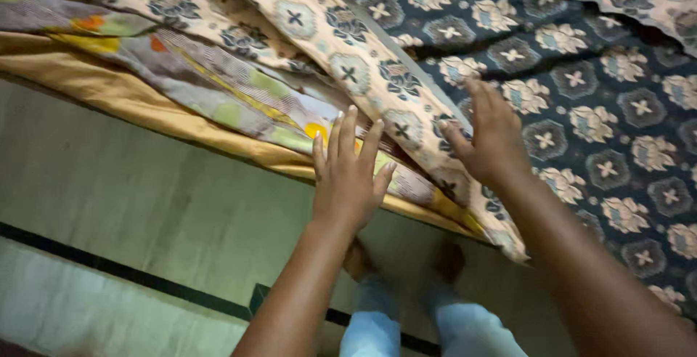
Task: The person unfolds a bedsheet and spreads it across the surface of a bed, smoothing the fabric by hand and tucking the edges under the mattress.
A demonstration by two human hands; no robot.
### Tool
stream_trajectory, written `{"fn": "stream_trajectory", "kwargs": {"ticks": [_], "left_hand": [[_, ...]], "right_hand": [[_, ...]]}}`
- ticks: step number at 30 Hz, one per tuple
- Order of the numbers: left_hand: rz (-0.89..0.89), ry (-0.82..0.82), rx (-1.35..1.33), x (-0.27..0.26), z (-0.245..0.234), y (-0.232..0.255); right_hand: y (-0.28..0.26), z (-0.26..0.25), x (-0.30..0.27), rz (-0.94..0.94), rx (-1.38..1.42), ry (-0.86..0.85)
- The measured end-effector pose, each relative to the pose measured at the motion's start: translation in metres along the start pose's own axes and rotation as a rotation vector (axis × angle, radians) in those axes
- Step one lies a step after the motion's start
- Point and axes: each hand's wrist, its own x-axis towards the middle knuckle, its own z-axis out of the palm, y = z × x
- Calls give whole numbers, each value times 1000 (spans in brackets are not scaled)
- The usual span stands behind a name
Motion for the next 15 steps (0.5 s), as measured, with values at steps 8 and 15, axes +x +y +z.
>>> {"fn": "stream_trajectory", "kwargs": {"ticks": [8,15], "left_hand": [[-37,-11,47,39,-25,-65],[-12,-38,25,111,-29,-112]], "right_hand": [[-23,29,61,-66,10,37],[-49,60,129,-143,50,16]]}}
